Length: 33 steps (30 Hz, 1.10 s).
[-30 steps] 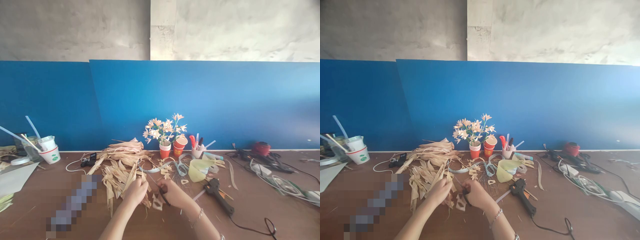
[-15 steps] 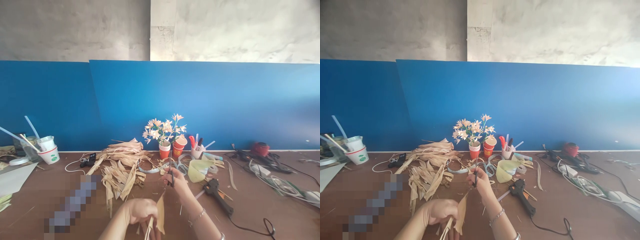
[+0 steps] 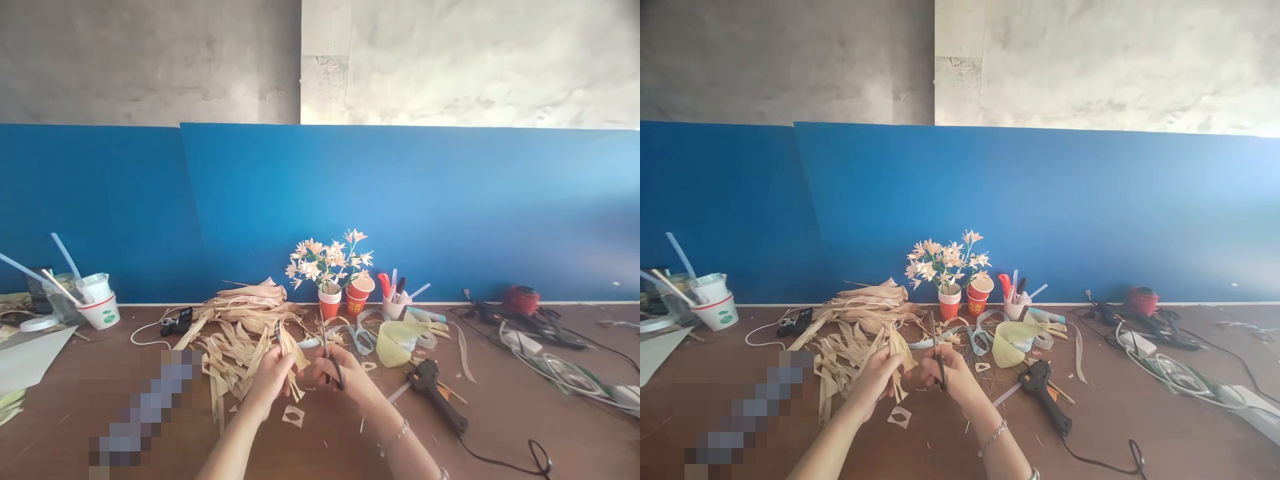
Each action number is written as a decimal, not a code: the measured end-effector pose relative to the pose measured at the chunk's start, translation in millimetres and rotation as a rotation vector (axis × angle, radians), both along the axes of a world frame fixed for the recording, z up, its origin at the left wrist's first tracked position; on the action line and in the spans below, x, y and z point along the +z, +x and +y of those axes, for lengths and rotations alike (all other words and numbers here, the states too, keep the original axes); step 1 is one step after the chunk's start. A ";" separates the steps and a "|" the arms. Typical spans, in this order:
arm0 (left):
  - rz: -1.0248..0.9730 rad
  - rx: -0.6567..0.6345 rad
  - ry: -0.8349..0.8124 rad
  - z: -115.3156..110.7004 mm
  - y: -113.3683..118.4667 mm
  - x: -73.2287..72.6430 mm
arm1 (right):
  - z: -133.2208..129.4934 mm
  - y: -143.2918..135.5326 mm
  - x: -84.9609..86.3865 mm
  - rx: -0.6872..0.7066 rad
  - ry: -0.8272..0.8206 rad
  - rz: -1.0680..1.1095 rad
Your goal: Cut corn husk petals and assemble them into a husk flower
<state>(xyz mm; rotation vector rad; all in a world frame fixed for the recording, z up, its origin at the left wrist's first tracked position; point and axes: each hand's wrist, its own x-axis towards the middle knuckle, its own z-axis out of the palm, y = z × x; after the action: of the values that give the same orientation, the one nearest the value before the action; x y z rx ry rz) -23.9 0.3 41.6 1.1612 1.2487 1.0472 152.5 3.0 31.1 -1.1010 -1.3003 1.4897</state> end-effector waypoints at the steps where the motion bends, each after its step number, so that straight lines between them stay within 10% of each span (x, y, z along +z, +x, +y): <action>1: -0.028 0.073 0.033 1.4 5.1 -3.7 | -2.7 -1.3 1.4 0.060 -0.007 -0.018; 10: -0.159 0.324 0.210 7.5 15.7 -28.0 | -7.9 -11.4 -14.7 0.281 -0.049 -0.090; 33: -0.184 0.206 0.197 7.3 9.8 -25.2 | -11.2 -16.8 -6.1 0.188 -0.059 -0.123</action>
<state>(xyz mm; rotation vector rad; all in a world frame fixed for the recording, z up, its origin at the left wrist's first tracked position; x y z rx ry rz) -14.1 7.6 16.4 1.0704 1.1559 1.4243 135.7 -8.2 25.0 -1.1499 -1.4869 1.6282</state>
